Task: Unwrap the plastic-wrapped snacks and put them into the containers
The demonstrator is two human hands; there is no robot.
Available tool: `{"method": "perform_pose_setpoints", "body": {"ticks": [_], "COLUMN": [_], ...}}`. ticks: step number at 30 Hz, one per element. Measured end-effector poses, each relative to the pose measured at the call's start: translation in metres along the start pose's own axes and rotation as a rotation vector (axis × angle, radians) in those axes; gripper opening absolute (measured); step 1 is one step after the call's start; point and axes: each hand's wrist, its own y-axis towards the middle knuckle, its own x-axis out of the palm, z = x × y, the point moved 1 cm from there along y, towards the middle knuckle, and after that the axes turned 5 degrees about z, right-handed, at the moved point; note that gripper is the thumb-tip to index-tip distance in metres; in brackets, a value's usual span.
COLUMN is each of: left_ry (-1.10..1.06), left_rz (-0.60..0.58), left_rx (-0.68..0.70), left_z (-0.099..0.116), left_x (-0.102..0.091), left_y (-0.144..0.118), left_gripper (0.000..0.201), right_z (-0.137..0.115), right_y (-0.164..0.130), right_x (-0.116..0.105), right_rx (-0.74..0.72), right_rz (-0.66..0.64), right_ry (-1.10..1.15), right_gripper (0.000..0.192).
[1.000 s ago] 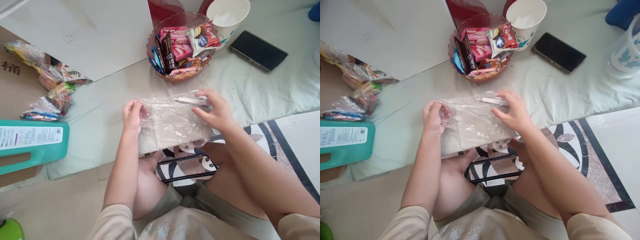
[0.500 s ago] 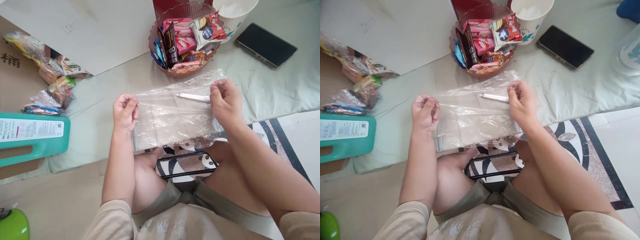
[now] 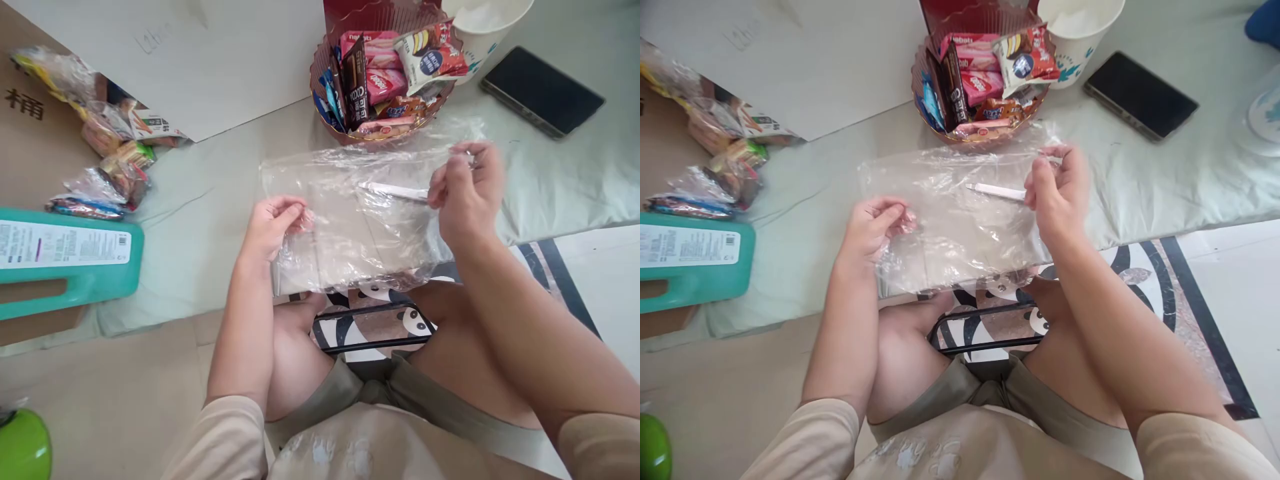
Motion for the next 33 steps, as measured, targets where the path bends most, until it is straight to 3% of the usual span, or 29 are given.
{"method": "perform_pose_setpoints", "body": {"ticks": [3,6,8,14,19,22,26,28,31,33], "left_ry": [-0.051,-0.045,0.005,0.128,0.016,-0.087,-0.210,-0.235,-0.267,-0.282], "left_rz": [0.197,0.239,0.240,0.218,0.192,0.228,0.169,0.155,0.155,0.149], "left_rx": [0.139,0.164,0.189,0.240,0.221,0.229,0.197,0.164,0.145,0.154], "left_z": [0.001,0.003,0.002,-0.004,0.000,0.006,0.010,0.011,0.012,0.011], "left_x": [0.004,0.004,0.002,-0.007,-0.003,-0.001,-0.003,-0.004,-0.006,-0.008], "left_y": [0.004,0.007,0.010,0.016,0.014,0.010,0.006,0.006,0.006,0.009], "left_gripper": [0.016,0.013,0.010,0.006,0.006,0.005,0.015,0.019,0.021,0.020], "right_z": [-0.009,-0.014,-0.015,-0.020,-0.029,-0.029,-0.026,-0.025,-0.022,-0.017], "right_y": [-0.004,-0.009,-0.011,-0.003,-0.001,-0.003,-0.003,-0.002,0.000,0.001], "right_x": [0.002,0.006,0.007,0.004,0.003,0.000,-0.004,-0.005,-0.005,-0.004], "right_rx": [0.162,0.286,0.293,0.204,0.027,-0.078,-0.146,-0.151,-0.042,0.045], "right_rz": [0.037,-0.172,-0.212,-0.007,0.181,0.166,0.124,0.132,0.160,0.154], "right_ry": [0.298,0.243,0.140,-0.062,0.008,0.085,0.112,0.100,0.162,0.245], "right_gripper": [0.053,0.040,0.023,0.003,0.009,0.010,0.009,0.015,0.014,0.030]}}
